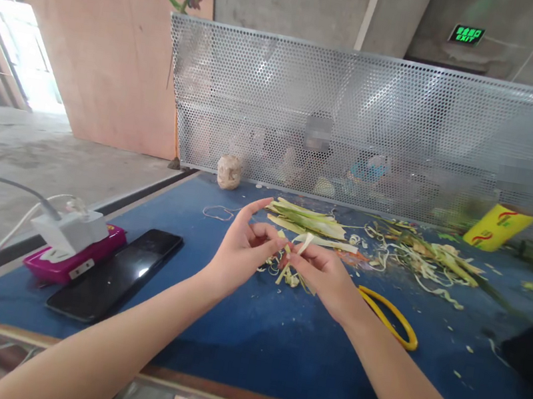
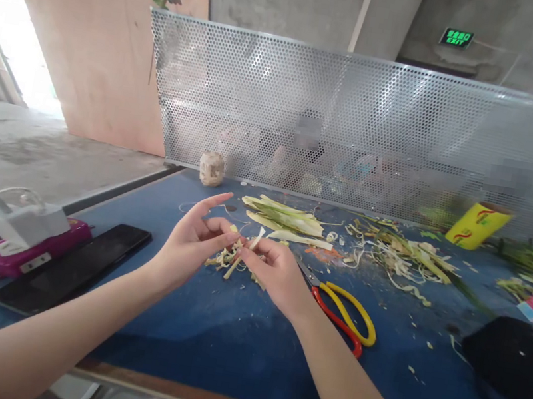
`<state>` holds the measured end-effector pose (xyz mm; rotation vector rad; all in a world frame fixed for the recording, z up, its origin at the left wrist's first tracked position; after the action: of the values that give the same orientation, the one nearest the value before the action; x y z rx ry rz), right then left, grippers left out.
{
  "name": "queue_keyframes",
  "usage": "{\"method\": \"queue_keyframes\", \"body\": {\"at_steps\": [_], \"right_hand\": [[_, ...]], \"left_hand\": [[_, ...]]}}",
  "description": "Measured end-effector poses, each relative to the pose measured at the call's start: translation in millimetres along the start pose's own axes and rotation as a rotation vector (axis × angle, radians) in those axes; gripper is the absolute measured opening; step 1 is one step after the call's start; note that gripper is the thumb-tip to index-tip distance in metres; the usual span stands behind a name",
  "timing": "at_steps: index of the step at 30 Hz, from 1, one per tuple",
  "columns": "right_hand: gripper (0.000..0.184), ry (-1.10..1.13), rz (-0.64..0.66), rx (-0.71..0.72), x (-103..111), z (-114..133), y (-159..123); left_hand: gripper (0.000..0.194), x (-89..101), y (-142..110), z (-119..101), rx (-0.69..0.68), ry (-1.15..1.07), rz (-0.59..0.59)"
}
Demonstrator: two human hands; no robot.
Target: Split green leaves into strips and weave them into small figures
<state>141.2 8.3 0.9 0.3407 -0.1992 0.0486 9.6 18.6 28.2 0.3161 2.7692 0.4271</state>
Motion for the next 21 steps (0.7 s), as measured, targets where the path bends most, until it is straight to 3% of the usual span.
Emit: {"method": "queue_keyframes", "body": {"at_steps": [8,14,21], "right_hand": [[0.026,0.020,-0.025,0.043,5,0,1],[0.016,-0.179,-0.134,0.165,13,5,3],[0.014,-0.141,-0.222,0.229,15,9,0]], "left_hand": [[0.057,0.3,2,-1,-0.038,0.064,-0.044],[0.058,2.3,2,-3,-0.026,0.090,-0.083],[0.068,0.4,2,5,0.037,0.084,-0.010]]}}
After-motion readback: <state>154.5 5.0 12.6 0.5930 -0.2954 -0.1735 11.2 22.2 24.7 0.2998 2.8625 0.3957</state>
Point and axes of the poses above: each hand's wrist, its own y-axis towards the middle knuckle, its own x-axis out of the back of the hand, z = x × y, the point moved 4 cm from there along y, towards the middle knuckle, and after that the axes turned 8 degrees about -z, right-handed, at the moved point
